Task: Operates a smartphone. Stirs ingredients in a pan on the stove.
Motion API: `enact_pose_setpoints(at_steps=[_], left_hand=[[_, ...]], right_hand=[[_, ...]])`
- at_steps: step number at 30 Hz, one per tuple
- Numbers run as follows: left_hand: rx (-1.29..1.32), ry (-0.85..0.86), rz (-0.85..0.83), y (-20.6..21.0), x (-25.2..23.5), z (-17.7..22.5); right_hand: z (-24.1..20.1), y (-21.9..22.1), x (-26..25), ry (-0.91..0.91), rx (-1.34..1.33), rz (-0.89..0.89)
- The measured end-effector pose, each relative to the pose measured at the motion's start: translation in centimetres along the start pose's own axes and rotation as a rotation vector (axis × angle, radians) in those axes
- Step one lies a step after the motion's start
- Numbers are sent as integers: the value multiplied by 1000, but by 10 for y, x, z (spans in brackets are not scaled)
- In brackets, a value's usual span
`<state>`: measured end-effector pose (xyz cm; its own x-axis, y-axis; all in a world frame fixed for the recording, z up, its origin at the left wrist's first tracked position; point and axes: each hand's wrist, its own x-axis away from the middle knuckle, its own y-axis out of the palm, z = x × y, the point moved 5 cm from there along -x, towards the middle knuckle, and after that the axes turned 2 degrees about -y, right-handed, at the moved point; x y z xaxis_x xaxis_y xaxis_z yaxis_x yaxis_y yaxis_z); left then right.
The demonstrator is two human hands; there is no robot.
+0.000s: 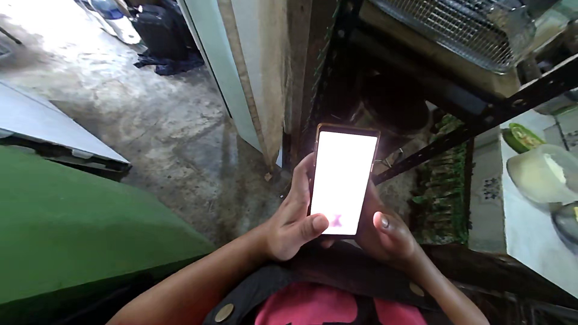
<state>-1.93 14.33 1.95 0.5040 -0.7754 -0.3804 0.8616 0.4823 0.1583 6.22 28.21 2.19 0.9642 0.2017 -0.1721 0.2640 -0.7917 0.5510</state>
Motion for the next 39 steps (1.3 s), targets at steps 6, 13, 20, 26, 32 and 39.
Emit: enact_pose_setpoints(at_steps=[6,13,20,26,32,39], left_hand=[[163,-92,-1,-12,-1,-7],[179,-133,15,-31,-5,-14],[120,-241,22,-42,-17,-15],[-50,-426,152,-34,-40,-19],[-83,-411,146,-8,-42,-15],[9,-287,-28,12,-33,-7]], right_hand=[[4,3,-4,75,31,160],[16,10,-13,172,86,307],[28,11,-14,121,104,440],[38,11,-6,108,365,540],[26,17,14,60,404,556],[3,14,52,-30,99,560]])
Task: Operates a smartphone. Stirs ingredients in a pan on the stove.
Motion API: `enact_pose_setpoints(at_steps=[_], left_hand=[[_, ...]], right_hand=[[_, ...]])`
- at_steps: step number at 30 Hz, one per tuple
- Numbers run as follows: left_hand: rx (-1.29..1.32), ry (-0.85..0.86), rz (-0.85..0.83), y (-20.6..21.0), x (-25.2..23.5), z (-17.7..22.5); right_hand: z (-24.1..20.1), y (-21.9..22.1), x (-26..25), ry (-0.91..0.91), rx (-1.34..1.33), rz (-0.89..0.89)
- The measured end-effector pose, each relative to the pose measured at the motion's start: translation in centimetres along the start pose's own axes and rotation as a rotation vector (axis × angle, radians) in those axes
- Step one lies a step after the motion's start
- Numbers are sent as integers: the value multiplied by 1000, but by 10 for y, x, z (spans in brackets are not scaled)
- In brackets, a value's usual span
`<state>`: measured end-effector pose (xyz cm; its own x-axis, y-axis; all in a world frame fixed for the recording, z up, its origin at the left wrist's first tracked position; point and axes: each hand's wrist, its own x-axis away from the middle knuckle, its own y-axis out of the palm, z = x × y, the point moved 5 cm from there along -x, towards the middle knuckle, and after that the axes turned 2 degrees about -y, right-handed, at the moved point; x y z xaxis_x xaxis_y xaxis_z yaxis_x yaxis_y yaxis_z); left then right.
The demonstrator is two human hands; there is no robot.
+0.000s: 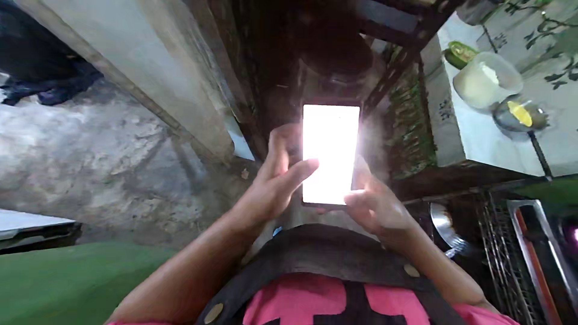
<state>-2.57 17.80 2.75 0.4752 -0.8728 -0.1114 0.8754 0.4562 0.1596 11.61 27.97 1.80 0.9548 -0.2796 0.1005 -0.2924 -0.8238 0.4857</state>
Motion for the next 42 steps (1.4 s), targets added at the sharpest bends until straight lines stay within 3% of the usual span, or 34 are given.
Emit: enact_pose_setpoints(at_steps=[5,14,23,42], left_hand=[[-122,16,40,-3,7,-11],[-250,188,-148,53,17,5],[-334,265,-143,95,17,12],[-249,219,-164,143,5,4]], right_hand=[[-21,-21,19,-50,-110,-125],[-42,-41,47,-121,-190,-324],[-57,-61,71,-137,-171,-393],[-74,-97,92,-133,-153,-399]])
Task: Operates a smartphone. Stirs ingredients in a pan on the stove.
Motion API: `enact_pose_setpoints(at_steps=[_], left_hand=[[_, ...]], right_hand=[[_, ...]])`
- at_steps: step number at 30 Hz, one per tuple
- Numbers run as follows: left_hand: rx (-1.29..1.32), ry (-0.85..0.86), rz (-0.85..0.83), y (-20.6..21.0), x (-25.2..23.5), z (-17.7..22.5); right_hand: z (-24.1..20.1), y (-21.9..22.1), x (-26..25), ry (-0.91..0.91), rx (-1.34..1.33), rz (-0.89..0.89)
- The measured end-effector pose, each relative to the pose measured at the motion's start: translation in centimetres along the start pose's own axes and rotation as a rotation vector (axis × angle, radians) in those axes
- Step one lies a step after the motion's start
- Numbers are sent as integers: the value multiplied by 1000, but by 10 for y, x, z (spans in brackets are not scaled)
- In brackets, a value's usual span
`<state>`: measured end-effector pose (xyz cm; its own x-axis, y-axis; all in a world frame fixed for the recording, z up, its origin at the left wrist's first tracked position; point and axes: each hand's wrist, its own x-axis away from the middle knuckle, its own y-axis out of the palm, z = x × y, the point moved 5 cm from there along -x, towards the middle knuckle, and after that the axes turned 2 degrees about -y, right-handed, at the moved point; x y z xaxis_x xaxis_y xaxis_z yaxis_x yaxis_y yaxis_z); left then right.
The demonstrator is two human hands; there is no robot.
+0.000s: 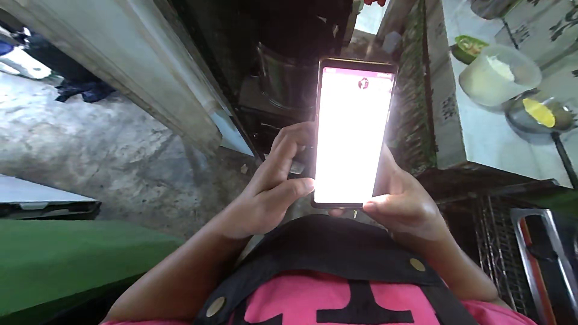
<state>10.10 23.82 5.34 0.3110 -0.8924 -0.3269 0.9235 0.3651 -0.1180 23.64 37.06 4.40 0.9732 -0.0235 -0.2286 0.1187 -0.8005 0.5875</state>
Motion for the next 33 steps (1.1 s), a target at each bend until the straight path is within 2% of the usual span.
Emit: enact_pose_setpoints(at_steps=[19,22,24,28,33], left_hand=[[-33,-15,19,9,-6,-1],[-132,-22,142,2,-18,10],[-271,65,192,-10,-39,22],[-425,205,105,-11,-79,43],[-402,231,-44,30,-109,39]], right_hand=[[-11,-8,7,36,176,75],[-11,-8,10,38,191,74],[-10,-8,13,56,225,97],[-8,-9,28,52,276,120],[-8,-6,60,-81,337,237]])
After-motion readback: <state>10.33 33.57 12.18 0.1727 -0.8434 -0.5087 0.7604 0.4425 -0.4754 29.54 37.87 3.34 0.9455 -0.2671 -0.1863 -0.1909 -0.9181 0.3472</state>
